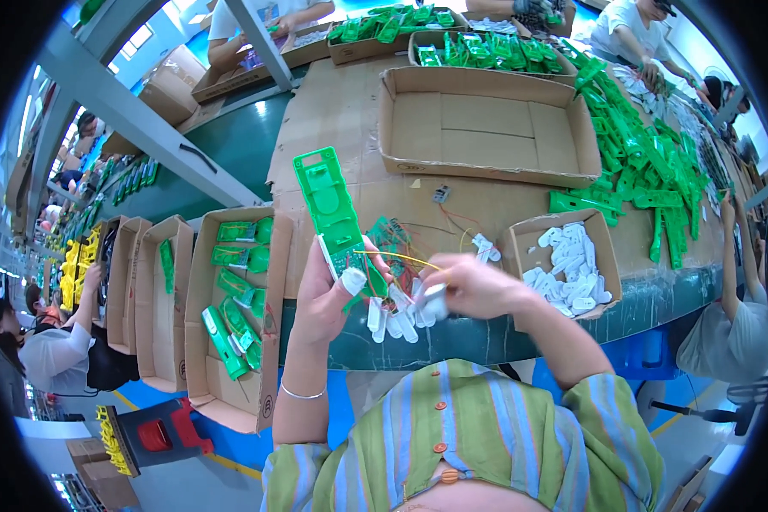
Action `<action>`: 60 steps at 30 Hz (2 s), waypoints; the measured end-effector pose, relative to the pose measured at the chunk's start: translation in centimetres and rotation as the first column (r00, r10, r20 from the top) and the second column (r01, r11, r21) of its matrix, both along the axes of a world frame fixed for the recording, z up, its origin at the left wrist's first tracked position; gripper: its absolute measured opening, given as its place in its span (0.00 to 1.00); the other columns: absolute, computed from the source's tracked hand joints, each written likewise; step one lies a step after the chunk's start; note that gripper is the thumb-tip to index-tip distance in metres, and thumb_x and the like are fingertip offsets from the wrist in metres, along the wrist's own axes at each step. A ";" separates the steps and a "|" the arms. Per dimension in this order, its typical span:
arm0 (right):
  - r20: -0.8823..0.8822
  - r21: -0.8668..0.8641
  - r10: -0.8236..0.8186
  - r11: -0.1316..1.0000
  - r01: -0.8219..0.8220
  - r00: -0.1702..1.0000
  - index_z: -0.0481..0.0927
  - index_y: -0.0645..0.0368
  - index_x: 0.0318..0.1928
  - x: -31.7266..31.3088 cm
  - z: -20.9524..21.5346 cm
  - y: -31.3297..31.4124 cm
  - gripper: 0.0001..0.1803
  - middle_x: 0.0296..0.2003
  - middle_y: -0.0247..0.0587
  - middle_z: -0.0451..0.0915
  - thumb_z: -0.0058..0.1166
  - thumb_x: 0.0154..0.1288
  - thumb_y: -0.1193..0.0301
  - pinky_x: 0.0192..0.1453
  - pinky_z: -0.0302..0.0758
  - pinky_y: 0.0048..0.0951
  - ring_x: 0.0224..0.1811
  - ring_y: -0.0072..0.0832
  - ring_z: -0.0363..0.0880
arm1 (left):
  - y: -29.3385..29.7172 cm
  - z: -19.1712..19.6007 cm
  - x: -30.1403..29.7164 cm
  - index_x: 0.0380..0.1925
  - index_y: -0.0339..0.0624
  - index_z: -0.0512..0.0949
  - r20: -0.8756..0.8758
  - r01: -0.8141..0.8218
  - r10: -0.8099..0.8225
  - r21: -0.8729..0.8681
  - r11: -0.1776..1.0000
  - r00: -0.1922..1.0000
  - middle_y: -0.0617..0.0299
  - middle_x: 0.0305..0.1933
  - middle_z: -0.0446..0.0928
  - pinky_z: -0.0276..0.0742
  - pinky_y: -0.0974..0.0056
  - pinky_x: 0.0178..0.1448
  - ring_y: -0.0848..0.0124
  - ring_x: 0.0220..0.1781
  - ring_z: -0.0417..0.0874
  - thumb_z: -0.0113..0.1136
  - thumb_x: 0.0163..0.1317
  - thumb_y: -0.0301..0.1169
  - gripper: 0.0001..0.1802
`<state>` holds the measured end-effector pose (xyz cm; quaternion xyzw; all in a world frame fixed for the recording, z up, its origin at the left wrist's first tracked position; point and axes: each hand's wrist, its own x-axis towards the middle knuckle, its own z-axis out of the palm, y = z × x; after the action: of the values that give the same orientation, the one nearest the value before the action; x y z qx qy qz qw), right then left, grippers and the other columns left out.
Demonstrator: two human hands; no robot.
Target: Assembling electronic internal parts into green plastic lighting housings on a factory production line.
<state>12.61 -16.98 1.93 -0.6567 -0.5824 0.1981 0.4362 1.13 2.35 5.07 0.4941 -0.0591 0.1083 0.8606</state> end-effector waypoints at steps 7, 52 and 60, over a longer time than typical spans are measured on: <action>0.364 0.561 -0.718 0.677 0.476 0.593 0.73 0.62 0.33 0.0 5.8 0.7 0.12 0.29 0.44 0.72 0.56 0.44 0.81 0.29 0.71 0.33 0.28 0.38 0.74 | -0.5 -1.8 -0.7 0.52 0.38 0.58 -0.047 -0.080 0.116 0.479 0.874 0.992 0.58 0.43 0.69 0.74 0.64 0.48 0.71 0.43 0.75 0.59 0.56 0.28 0.27; 0.611 0.172 -0.433 0.890 0.423 0.663 0.66 0.64 0.45 -0.8 6.0 2.2 0.24 0.39 0.46 0.69 0.53 0.43 0.82 0.43 0.69 0.35 0.43 0.40 0.69 | -4.2 -4.6 -3.1 0.64 0.35 0.50 -0.132 -0.041 0.123 0.500 0.865 0.984 0.58 0.44 0.71 0.69 0.67 0.53 0.70 0.47 0.74 0.49 0.51 0.15 0.37; 0.277 0.325 -0.326 0.917 0.231 0.904 0.67 0.64 0.48 1.9 1.4 2.0 0.26 0.40 0.48 0.76 0.59 0.45 0.80 0.46 0.73 0.36 0.42 0.45 0.74 | -5.8 -2.8 -4.3 0.63 0.38 0.52 -0.321 0.083 -0.135 -0.173 0.982 0.938 0.52 0.48 0.70 0.77 0.61 0.40 0.66 0.38 0.78 0.53 0.46 0.15 0.40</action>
<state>14.50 -15.01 3.29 -0.6877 -0.5678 -0.0639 0.4479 -3.22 -3.45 2.31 0.4322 0.0675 -0.0198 0.8990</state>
